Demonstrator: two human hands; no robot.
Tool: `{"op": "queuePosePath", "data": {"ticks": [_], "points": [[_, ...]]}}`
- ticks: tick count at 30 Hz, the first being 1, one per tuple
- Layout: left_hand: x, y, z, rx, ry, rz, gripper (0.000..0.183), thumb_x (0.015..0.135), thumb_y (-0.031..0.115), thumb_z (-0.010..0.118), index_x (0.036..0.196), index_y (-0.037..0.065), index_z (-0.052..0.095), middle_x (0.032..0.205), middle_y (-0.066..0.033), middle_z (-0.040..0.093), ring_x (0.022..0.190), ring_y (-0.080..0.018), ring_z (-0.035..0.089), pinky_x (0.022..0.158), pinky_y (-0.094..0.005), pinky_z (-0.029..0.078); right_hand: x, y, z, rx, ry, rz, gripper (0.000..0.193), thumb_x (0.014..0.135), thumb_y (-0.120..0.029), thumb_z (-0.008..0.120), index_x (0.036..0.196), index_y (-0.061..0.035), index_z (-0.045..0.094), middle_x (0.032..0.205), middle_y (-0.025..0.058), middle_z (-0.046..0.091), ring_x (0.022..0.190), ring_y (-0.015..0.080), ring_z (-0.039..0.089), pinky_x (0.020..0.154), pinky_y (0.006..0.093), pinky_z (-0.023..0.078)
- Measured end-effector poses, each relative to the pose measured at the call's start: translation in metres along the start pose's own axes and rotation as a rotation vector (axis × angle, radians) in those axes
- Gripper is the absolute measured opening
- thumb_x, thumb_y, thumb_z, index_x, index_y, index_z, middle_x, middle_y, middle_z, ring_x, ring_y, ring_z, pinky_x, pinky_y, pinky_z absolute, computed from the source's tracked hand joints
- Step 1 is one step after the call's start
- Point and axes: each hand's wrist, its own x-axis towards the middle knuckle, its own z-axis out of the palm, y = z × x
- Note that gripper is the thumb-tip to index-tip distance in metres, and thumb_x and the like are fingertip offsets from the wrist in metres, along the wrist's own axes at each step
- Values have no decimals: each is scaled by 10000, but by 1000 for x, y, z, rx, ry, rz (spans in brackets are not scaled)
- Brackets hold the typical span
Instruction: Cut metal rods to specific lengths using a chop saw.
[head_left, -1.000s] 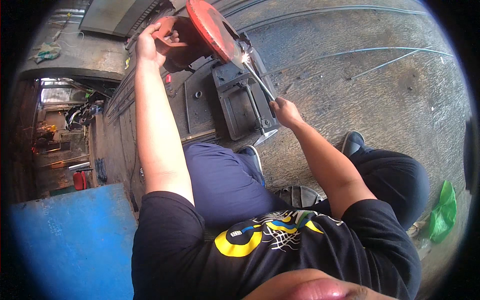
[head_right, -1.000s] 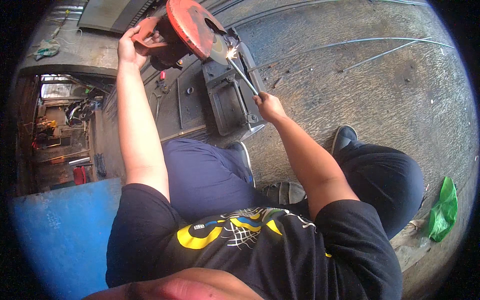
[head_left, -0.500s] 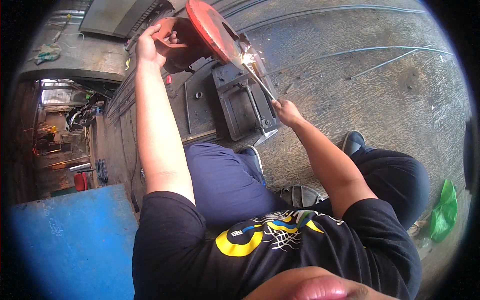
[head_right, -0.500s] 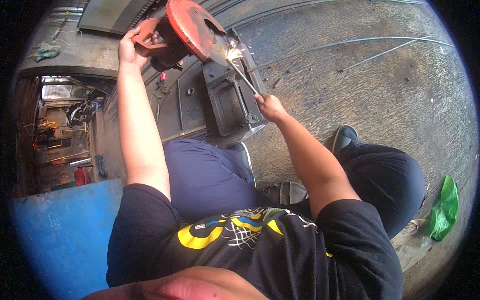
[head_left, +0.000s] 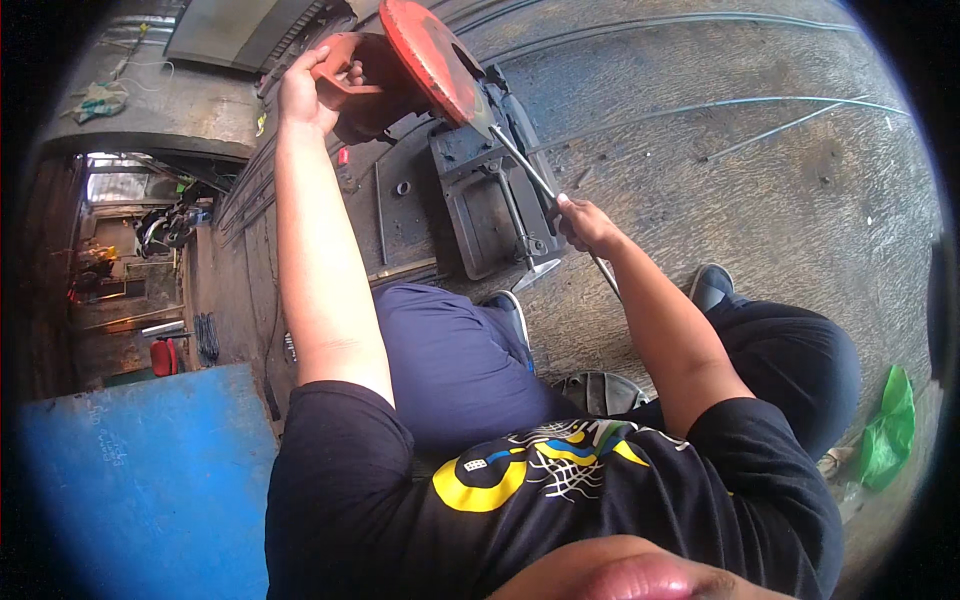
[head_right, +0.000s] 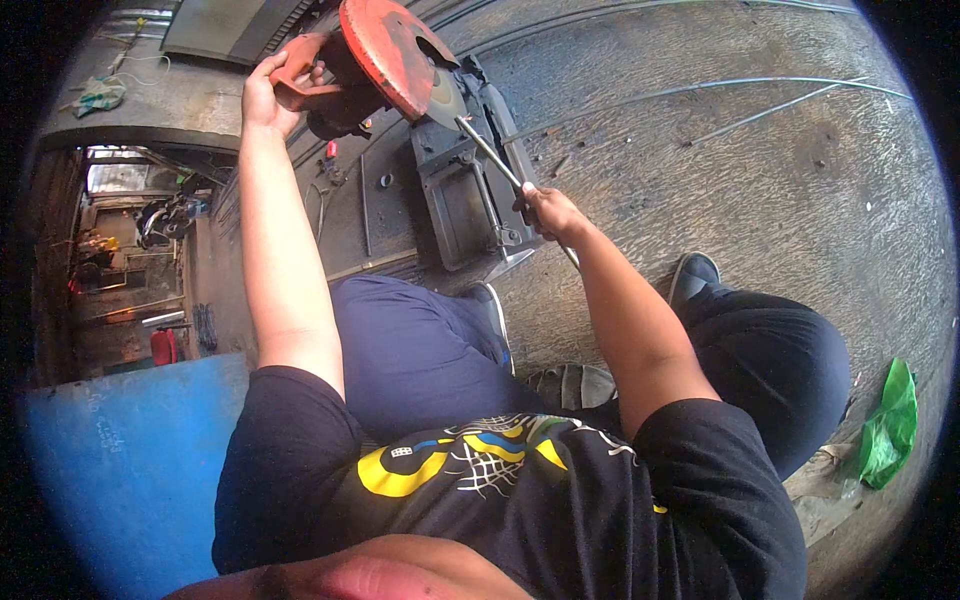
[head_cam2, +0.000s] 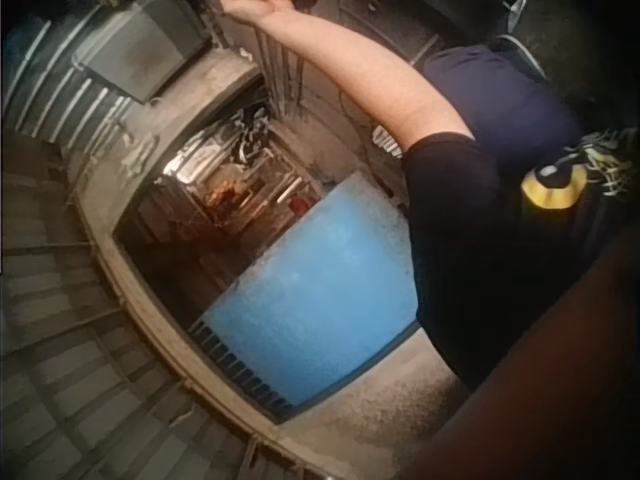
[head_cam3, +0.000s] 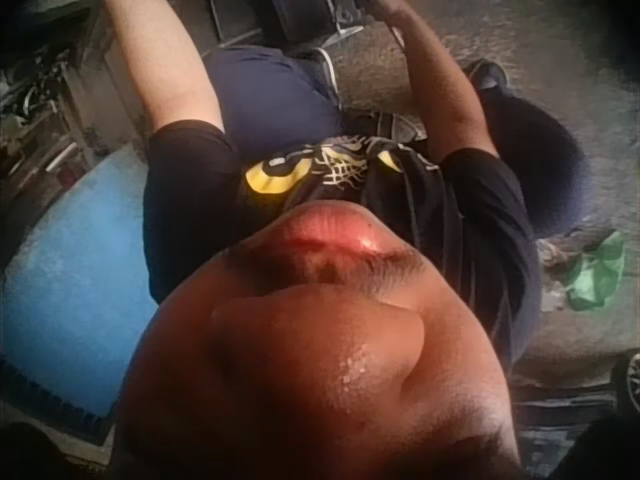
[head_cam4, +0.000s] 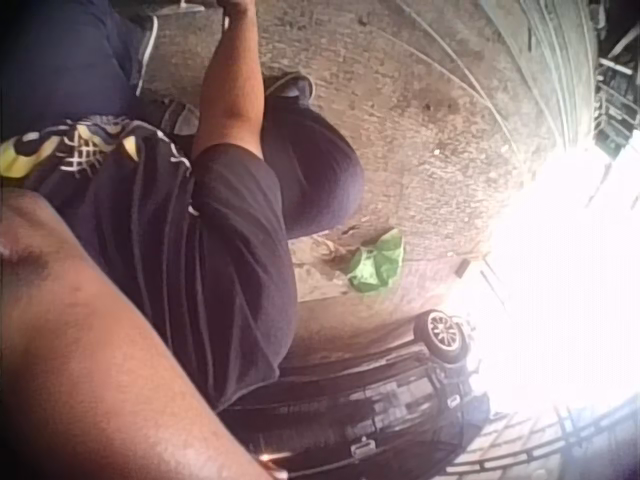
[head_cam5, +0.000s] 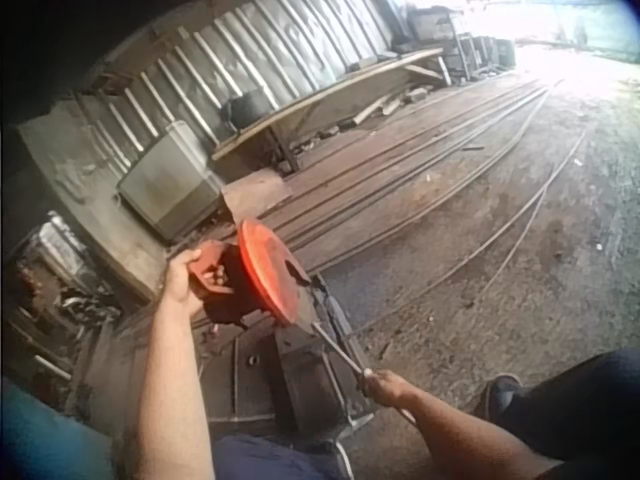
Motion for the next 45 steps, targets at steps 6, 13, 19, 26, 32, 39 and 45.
{"op": "queuePosePath", "data": {"ticks": [6,13,19,26,32,39,45], "points": [[1,1,-1,-37,-31,-29,450,888,226,446,1207,-89,421,1076,-216,540,918,-310,593,823,-418,504,1,-8,-1,-113,112,-73,329,954,-332,450,945,-35,592,553,-27,403,415,80,339,378,251,263],[-3,1,5,-62,-14,2,402,866,219,470,1140,-75,460,946,-165,542,825,-282,602,732,-396,516,6,-7,-5,-273,210,-99,360,894,-338,560,987,0,641,661,47,562,587,132,514,540,285,411],[-3,2,5,-14,13,-12,462,884,226,437,1214,-98,419,1076,-221,542,924,-308,590,835,-423,498,10,-8,-7,-498,342,-177,360,865,-341,598,1014,-15,636,769,115,639,703,179,594,685,331,468],[-2,1,4,-30,6,-17,464,883,225,436,1218,-95,418,1079,-222,539,935,-311,587,843,-428,493,8,-14,-5,-500,436,-270,291,828,-237,660,996,-8,597,841,141,652,760,231,617,719,347,476],[-2,1,5,-28,24,-19,466,881,232,442,1217,-90,421,1083,-220,539,939,-313,584,833,-429,495,6,-17,-4,-615,462,-347,242,813,-180,661,957,0,587,950,165,655,895,273,625,792,361,469],[1,-1,1,-12,19,-4,456,878,233,447,1212,-77,431,1079,-206,540,935,-318,584,831,-431,498,5,-20,-4,-640,432,-332,229,821,-152,639,980,4,587,967,177,652,938,291,620,826,361,456],[3,-2,-1,-30,3,4,454,874,231,451,1203,-82,433,1077,-214,534,933,-322,584,833,-433,500,3,-21,-6,-454,360,-257,181,869,-166,590,950,-6,575,763,80,622,670,174,569,631,325,456]]}}
